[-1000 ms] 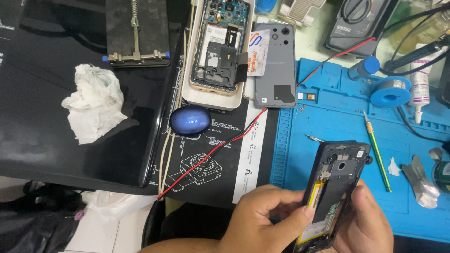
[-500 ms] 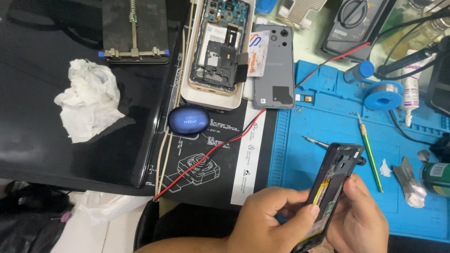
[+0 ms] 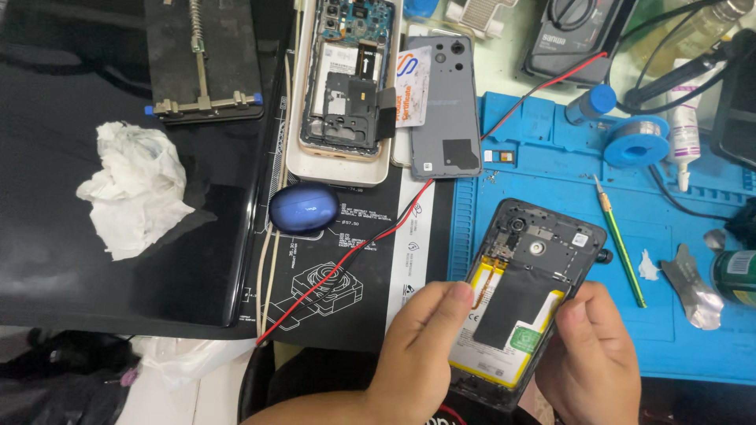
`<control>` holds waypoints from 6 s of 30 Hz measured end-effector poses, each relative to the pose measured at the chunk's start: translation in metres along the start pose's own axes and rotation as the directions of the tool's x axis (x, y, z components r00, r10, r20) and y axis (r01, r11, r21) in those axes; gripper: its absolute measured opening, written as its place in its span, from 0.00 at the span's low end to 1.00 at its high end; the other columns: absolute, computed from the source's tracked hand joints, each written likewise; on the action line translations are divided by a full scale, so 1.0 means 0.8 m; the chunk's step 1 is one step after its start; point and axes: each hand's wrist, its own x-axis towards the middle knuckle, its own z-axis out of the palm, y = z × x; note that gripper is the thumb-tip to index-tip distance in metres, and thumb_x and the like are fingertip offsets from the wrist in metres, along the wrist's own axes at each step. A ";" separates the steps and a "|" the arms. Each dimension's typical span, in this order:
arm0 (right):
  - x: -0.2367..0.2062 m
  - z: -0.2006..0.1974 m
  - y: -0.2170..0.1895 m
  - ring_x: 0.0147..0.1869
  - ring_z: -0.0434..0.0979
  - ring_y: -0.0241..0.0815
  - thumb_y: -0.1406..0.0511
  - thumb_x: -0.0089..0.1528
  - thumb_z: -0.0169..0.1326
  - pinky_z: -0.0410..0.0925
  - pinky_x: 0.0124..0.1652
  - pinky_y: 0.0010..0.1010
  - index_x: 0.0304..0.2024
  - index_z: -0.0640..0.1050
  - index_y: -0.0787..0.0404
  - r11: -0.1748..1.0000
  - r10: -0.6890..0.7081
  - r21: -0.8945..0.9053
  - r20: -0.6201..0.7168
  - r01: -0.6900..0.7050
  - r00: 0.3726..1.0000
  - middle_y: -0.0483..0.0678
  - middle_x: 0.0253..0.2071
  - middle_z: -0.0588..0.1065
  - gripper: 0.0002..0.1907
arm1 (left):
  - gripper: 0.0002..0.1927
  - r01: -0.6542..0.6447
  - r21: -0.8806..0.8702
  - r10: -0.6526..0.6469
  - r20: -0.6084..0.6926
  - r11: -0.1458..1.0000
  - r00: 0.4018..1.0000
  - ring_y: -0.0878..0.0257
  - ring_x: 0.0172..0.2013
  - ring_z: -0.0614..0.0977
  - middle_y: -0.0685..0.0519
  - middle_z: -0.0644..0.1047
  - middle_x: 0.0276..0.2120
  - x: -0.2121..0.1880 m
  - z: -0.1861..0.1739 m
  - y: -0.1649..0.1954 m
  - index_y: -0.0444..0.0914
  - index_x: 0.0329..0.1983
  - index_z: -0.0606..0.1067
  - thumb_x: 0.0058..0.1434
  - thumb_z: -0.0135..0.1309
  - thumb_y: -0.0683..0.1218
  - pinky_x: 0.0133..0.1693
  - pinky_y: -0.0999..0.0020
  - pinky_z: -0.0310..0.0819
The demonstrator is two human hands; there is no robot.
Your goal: The person reassembles a disassembled smartphone by aligning the back cover, inserting a SIM card, and using a screwdriver to secure internal components. The person repeatedly opens and closes the device to check fit and alignment before final assembly.
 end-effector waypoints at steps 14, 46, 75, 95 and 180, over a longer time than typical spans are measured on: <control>-0.004 -0.028 -0.022 0.69 0.73 0.56 0.59 0.69 0.49 0.63 0.66 0.43 0.62 0.76 0.73 0.809 0.304 -0.585 0.501 0.058 0.811 0.60 0.63 0.75 0.27 | 0.19 -0.096 -0.195 0.093 -0.021 0.976 0.995 0.68 0.41 0.79 0.50 0.80 0.40 0.004 0.010 0.014 0.30 0.49 0.74 0.75 0.43 0.51 0.46 0.71 0.73; -0.029 -0.003 0.028 0.48 0.78 0.51 0.74 0.56 0.65 0.72 0.46 0.45 0.60 0.73 0.68 0.824 0.542 -0.323 0.211 -0.466 0.813 0.60 0.51 0.79 0.30 | 0.16 -0.192 -0.136 0.165 -0.189 0.972 0.968 0.66 0.40 0.77 0.48 0.78 0.40 0.004 0.029 -0.028 0.31 0.45 0.70 0.74 0.42 0.51 0.44 0.69 0.73; 0.018 -0.086 -0.024 0.43 0.76 0.51 0.54 0.71 0.46 0.69 0.42 0.41 0.48 0.73 0.83 0.984 0.161 0.061 0.131 -0.170 0.978 0.65 0.42 0.76 0.31 | 0.16 0.210 0.395 -0.233 0.010 0.894 0.972 0.71 0.34 0.76 0.54 0.79 0.30 -0.010 -0.022 0.001 0.32 0.39 0.81 0.66 0.51 0.50 0.38 0.73 0.70; 0.039 -0.081 -0.034 0.37 0.75 0.47 0.52 0.68 0.50 0.69 0.38 0.34 0.34 0.79 0.79 0.903 0.393 -0.347 0.434 -0.252 0.811 0.61 0.35 0.77 0.31 | 0.17 0.043 0.734 -0.359 0.279 0.678 0.890 0.66 0.30 0.78 0.51 0.76 0.23 -0.013 -0.019 0.042 0.32 0.33 0.80 0.67 0.53 0.51 0.34 0.69 0.69; 0.019 0.056 -0.096 0.22 0.64 0.47 0.64 0.55 0.65 0.57 0.24 0.37 0.20 0.66 0.61 0.304 -0.305 -0.688 0.585 0.659 0.752 0.49 0.19 0.64 0.20 | 0.17 -0.317 0.175 0.300 0.118 0.932 0.947 0.64 0.51 0.79 0.48 0.79 0.50 -0.026 0.032 0.001 0.31 0.57 0.70 0.67 0.55 0.39 0.55 0.65 0.74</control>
